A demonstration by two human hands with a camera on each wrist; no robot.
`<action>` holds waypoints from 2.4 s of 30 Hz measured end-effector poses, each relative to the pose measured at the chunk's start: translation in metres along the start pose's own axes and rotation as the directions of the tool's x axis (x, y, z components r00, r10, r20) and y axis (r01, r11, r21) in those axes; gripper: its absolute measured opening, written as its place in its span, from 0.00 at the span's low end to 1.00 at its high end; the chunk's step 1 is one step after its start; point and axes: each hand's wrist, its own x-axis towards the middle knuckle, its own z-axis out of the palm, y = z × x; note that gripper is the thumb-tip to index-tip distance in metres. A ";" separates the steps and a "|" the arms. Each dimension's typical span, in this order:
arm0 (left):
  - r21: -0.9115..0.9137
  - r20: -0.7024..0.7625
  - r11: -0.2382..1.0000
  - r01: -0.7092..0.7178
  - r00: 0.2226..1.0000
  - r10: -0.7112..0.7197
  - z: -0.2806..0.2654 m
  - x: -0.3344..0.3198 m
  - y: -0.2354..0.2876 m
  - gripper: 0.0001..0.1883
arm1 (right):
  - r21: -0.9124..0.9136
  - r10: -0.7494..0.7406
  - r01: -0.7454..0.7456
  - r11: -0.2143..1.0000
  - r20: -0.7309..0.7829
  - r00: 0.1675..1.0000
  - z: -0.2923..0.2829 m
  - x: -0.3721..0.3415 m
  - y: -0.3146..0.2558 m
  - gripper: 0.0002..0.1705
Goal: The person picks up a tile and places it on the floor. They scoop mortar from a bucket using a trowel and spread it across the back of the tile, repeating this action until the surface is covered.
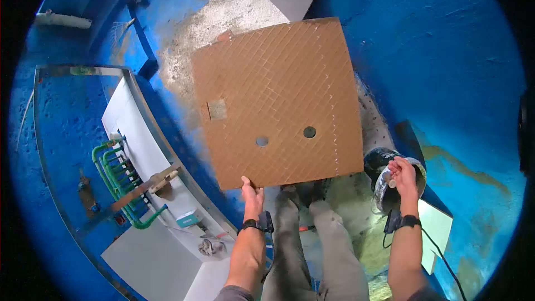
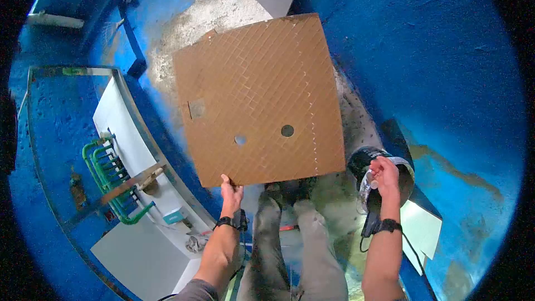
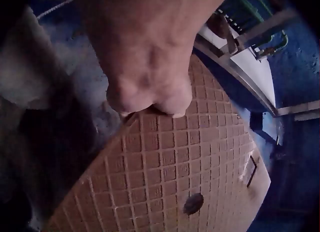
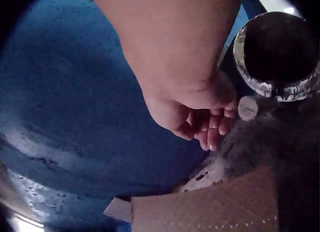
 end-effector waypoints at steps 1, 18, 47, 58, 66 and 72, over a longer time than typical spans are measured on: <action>0.026 -0.009 1.000 0.009 1.000 -0.009 0.001 0.007 -0.001 0.19 | 0.008 0.001 -0.001 1.000 0.000 1.000 -0.005 0.010 -0.001 0.10; 0.695 0.326 0.719 -0.010 0.896 -0.303 0.086 -0.140 -0.009 0.19 | 0.194 -0.137 0.054 0.979 0.445 0.885 0.295 -0.044 -0.257 0.08; 0.590 0.368 0.795 -0.139 -0.830 -0.418 0.369 -1.006 0.083 0.28 | 0.565 -0.511 -0.320 -0.761 -0.825 -0.242 -0.107 -0.752 -0.294 0.17; -0.140 -0.476 0.385 -0.912 -0.279 -0.834 0.242 -0.999 0.007 0.20 | -0.389 -0.757 0.675 -0.627 0.509 -0.409 -0.063 -0.634 -0.539 0.09; -0.715 -0.026 0.612 -0.338 -0.862 -0.506 0.217 -1.069 0.079 0.23 | -0.690 -0.789 0.548 -0.474 0.608 0.083 -0.163 -0.510 -0.456 0.08; -0.549 -0.194 0.834 -0.046 -0.964 -0.181 0.186 -1.093 0.028 0.23 | -0.684 -0.881 0.682 -0.259 0.456 0.123 -0.199 -0.504 -0.407 0.07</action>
